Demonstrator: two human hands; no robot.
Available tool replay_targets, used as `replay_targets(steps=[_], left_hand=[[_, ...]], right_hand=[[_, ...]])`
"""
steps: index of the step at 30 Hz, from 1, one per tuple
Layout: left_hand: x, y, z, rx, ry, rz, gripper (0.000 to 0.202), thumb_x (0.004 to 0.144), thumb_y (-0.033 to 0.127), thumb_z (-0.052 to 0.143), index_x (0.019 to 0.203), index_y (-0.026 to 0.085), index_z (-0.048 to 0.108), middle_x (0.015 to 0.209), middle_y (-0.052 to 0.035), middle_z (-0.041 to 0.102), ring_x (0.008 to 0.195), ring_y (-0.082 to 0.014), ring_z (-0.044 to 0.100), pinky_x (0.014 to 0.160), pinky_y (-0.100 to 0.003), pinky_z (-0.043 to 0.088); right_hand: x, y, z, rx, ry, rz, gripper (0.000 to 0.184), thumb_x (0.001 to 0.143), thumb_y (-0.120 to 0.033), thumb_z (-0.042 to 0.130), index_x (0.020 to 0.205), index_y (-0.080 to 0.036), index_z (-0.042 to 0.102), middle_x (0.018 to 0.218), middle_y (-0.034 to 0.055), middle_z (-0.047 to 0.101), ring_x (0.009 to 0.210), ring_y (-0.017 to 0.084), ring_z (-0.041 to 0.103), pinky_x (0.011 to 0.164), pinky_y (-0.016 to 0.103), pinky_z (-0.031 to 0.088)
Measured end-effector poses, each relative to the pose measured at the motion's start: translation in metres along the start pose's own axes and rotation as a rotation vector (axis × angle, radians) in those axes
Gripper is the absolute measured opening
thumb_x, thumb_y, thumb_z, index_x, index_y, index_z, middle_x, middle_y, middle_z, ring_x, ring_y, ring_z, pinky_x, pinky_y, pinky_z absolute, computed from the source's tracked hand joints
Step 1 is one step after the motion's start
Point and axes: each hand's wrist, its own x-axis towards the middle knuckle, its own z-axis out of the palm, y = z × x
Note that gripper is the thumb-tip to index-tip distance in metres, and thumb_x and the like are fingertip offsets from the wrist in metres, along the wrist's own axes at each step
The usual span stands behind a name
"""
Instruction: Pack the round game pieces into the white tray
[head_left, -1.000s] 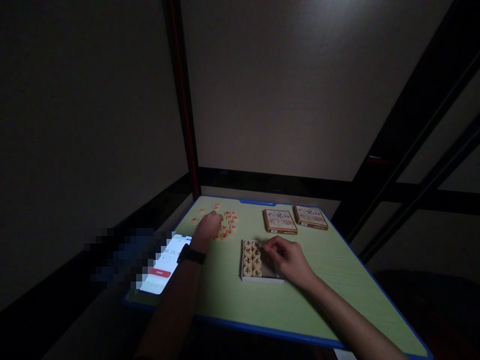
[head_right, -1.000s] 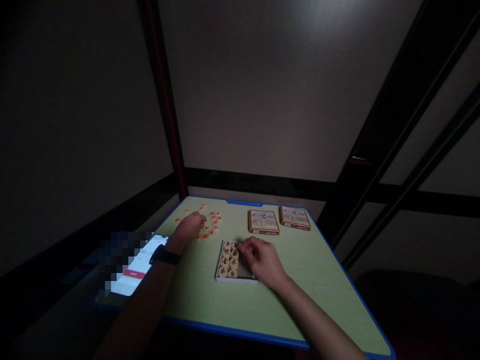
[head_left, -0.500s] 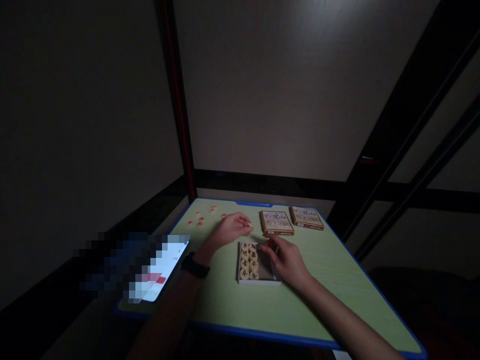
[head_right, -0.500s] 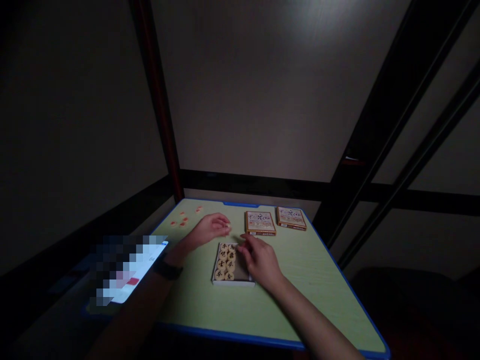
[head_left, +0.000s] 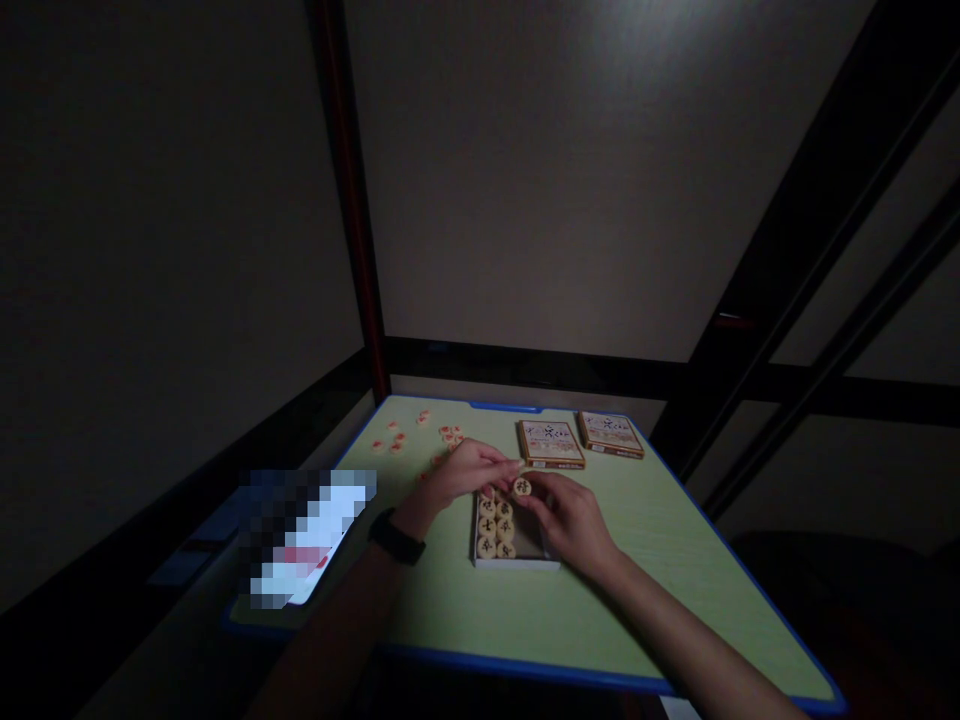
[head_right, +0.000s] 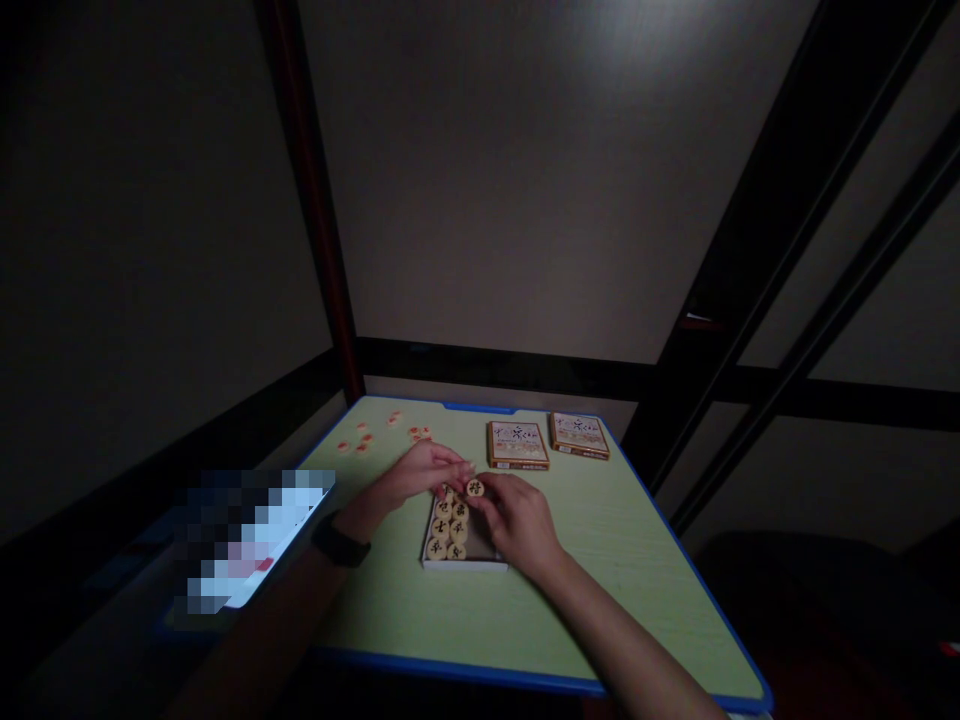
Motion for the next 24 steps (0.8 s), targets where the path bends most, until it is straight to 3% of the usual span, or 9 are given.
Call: replay_targets(steps=[5, 7, 15, 24], left_hand=[[0.011, -0.005, -0.009, 0.382, 0.459, 0.101, 0.047, 0.092, 0.047, 0.048, 0.065, 0.014, 0.069, 0.056, -0.0029, 0.064, 0.057, -0.0134, 0.058, 0.057, -0.024, 0.04], [0.014, -0.01, -0.011, 0.566, 0.536, 0.087, 0.047, 0.093, 0.042, 0.046, 0.059, 0.016, 0.066, 0.053, -0.0018, 0.062, 0.06, -0.0143, 0.058, 0.06, -0.025, 0.039], [0.014, -0.007, -0.006, 0.869, 0.455, 0.017, 0.044, 0.094, 0.041, 0.043, 0.067, 0.018, 0.07, 0.068, -0.0049, 0.07, 0.067, -0.0171, 0.062, 0.06, -0.026, 0.035], [0.012, -0.002, -0.005, 1.017, 0.389, 0.009, 0.044, 0.096, 0.042, 0.041, 0.074, 0.018, 0.072, 0.078, -0.008, 0.073, 0.074, -0.0195, 0.065, 0.063, -0.028, 0.037]], right_hand=[[0.005, -0.007, -0.013, 0.153, -0.251, 0.033, 0.019, 0.085, -0.032, 0.07, 0.099, -0.02, 0.074, 0.077, 0.0028, 0.069, 0.072, 0.017, 0.062, 0.068, 0.028, 0.048], [0.005, -0.007, -0.014, 0.197, -0.33, 0.035, 0.019, 0.081, -0.034, 0.075, 0.093, -0.02, 0.075, 0.073, 0.0018, 0.066, 0.068, 0.016, 0.06, 0.063, 0.026, 0.046], [-0.001, -0.011, -0.003, 0.242, -0.455, 0.1, 0.024, 0.068, -0.031, 0.085, 0.086, -0.018, 0.076, 0.067, -0.001, 0.064, 0.058, 0.013, 0.056, 0.056, 0.023, 0.041], [-0.001, -0.016, -0.001, 0.328, -0.48, 0.161, 0.024, 0.068, -0.022, 0.083, 0.091, -0.017, 0.075, 0.07, 0.0, 0.07, 0.061, 0.014, 0.062, 0.061, 0.024, 0.047]])
